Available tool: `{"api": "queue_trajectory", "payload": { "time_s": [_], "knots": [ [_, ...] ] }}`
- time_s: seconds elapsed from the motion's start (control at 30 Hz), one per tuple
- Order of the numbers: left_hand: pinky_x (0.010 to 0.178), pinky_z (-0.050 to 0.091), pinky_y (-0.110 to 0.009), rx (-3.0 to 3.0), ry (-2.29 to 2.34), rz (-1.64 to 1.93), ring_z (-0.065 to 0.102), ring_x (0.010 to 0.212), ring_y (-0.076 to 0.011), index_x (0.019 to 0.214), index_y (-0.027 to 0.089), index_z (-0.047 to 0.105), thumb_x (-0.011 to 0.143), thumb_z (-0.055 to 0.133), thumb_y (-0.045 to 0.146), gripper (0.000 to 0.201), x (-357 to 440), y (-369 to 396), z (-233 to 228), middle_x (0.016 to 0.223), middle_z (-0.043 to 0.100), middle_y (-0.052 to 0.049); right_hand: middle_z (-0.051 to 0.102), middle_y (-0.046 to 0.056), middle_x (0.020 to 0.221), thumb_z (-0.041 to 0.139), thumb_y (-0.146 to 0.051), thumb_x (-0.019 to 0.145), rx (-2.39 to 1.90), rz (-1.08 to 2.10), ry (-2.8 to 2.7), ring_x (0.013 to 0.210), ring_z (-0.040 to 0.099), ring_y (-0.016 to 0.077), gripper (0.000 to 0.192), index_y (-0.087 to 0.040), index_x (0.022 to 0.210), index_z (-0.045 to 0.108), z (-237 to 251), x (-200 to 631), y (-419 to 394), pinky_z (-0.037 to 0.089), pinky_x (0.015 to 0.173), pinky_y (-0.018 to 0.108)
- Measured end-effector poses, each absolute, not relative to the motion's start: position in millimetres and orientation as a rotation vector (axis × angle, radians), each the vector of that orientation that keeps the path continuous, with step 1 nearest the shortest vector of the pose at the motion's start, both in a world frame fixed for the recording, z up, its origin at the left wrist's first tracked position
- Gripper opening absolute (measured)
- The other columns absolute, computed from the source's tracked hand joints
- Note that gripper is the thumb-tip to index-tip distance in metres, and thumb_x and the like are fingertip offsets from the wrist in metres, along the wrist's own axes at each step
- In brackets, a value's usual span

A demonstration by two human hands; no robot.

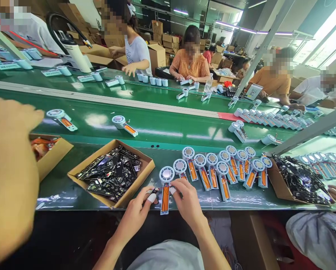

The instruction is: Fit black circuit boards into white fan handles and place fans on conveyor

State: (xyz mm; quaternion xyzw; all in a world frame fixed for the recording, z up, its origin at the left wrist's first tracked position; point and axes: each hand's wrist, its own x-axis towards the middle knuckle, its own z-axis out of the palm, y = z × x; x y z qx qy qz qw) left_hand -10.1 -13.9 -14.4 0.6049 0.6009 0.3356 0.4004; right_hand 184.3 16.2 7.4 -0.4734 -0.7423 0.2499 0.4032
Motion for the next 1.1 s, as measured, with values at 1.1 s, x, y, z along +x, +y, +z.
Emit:
{"api": "queue_trajectory", "payload": {
  "time_s": [1.1],
  "knots": [
    [0.052, 0.045, -0.026, 1.268, 1.572, 1.146, 0.054, 0.049, -0.0128, 0.106, 0.020, 0.056, 0.095, 0.044, 0.040, 0.026, 10, -17, -16, 0.078, 0.069, -0.001, 0.064, 0.007, 0.089, 0.048, -0.011, 0.098, -1.025, 0.089, -2.268, 0.080, 0.055, 0.0194, 0.022, -0.019, 0.102, 0.068, -3, 162, 29, 0.047, 0.071, 0.032]
  ]
}}
